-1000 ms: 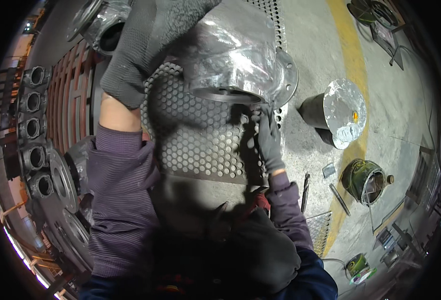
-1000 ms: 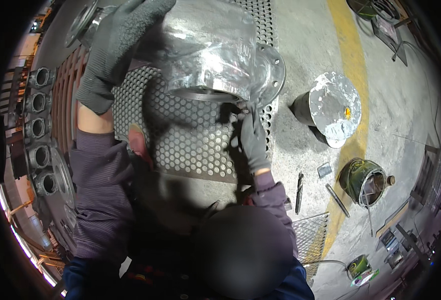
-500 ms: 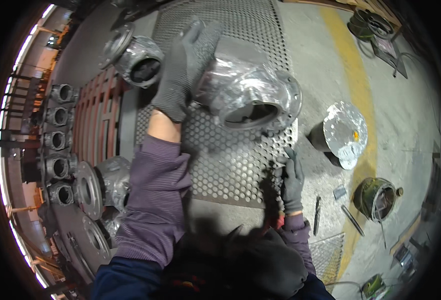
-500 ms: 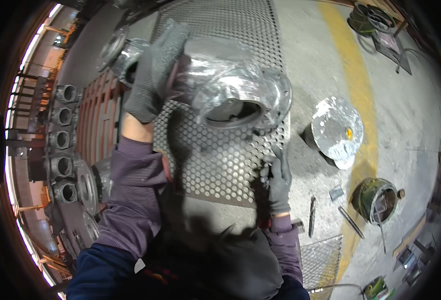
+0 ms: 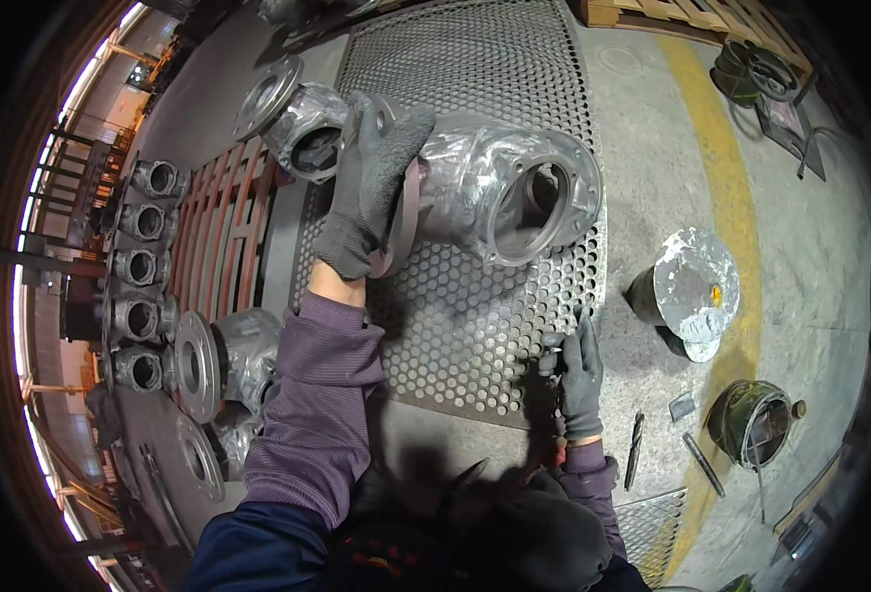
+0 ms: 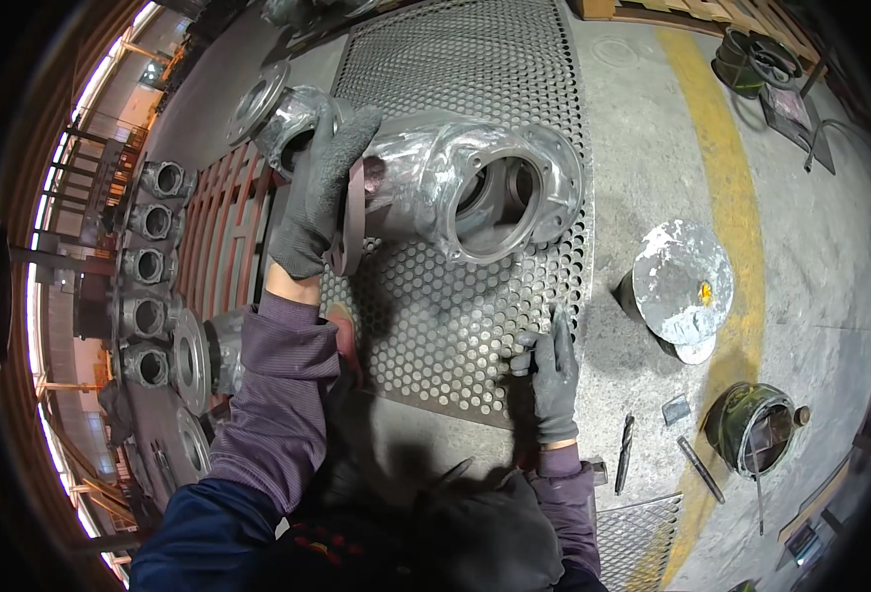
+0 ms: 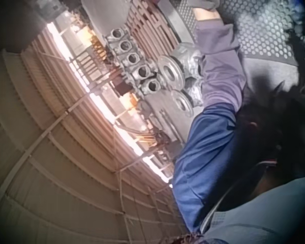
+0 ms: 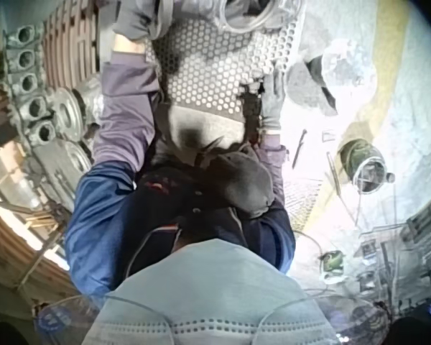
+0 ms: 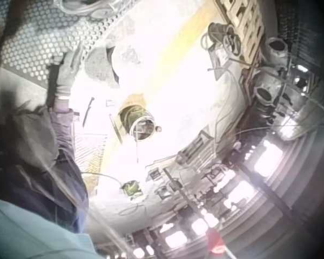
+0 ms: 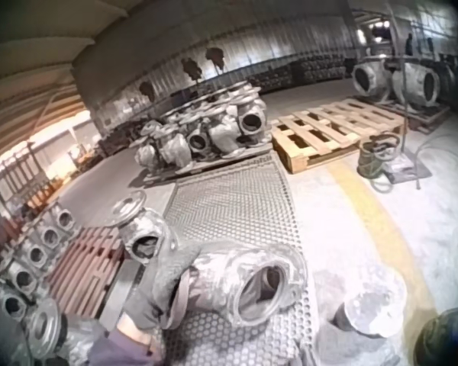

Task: Marking and inspecting a large metal valve housing or casting on a fabrication floor.

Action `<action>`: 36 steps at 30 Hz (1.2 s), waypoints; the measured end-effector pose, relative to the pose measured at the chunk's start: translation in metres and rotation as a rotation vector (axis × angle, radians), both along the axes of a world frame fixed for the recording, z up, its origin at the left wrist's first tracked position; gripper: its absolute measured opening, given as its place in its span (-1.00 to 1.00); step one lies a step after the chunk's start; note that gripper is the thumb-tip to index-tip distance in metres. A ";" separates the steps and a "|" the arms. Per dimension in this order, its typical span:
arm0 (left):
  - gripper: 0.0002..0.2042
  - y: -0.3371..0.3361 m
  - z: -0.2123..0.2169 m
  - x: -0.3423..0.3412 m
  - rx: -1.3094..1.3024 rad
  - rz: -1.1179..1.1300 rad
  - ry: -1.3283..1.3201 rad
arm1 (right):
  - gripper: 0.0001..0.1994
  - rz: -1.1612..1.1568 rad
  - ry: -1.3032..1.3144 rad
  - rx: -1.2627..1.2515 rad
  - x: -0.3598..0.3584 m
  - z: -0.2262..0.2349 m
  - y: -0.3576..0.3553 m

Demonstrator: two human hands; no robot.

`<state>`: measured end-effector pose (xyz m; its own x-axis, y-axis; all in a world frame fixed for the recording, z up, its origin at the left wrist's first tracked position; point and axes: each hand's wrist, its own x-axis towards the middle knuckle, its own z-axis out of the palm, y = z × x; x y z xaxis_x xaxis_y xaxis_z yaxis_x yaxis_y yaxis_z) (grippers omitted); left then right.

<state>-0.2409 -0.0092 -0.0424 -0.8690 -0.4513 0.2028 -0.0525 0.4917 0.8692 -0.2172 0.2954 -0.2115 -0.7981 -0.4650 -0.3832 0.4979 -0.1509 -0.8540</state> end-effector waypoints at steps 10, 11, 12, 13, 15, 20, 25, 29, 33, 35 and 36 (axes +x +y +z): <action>-0.48 0.041 -0.007 0.032 0.561 0.308 0.303 | -0.60 0.288 0.333 -0.172 -0.027 0.094 -0.060; -0.48 0.044 -0.011 0.038 0.567 0.314 0.305 | -0.60 0.295 0.333 -0.166 -0.026 0.096 -0.060; -0.45 0.044 -0.019 0.044 0.632 0.287 0.359 | -0.60 0.276 0.406 -0.141 -0.026 0.099 -0.060; -0.42 0.043 -0.031 0.049 0.703 0.255 0.414 | -0.60 0.253 0.482 -0.108 -0.025 0.098 -0.058; -0.45 0.037 -0.053 0.067 1.071 0.174 0.584 | -0.59 0.280 0.527 -0.077 -0.024 0.088 -0.047; -0.53 0.056 -0.124 0.134 0.875 0.822 0.437 | -0.54 0.613 0.248 0.038 -0.017 0.107 -0.031; -0.52 0.072 -0.190 0.210 1.606 0.653 0.587 | -0.48 1.013 0.585 0.175 -0.032 0.107 -0.028; -0.49 0.076 -0.156 0.219 1.790 0.861 0.533 | -0.47 1.291 0.789 0.513 -0.024 0.119 -0.047; -0.41 0.080 -0.199 0.218 1.913 0.625 0.805 | -0.44 1.356 0.756 0.608 0.018 0.128 -0.091; -0.43 0.101 -0.204 0.196 1.877 0.641 0.908 | -0.47 1.150 0.916 0.378 0.025 0.104 -0.089; -0.40 0.111 -0.234 0.201 1.836 0.775 0.765 | -0.46 1.058 1.074 0.286 0.037 0.098 -0.100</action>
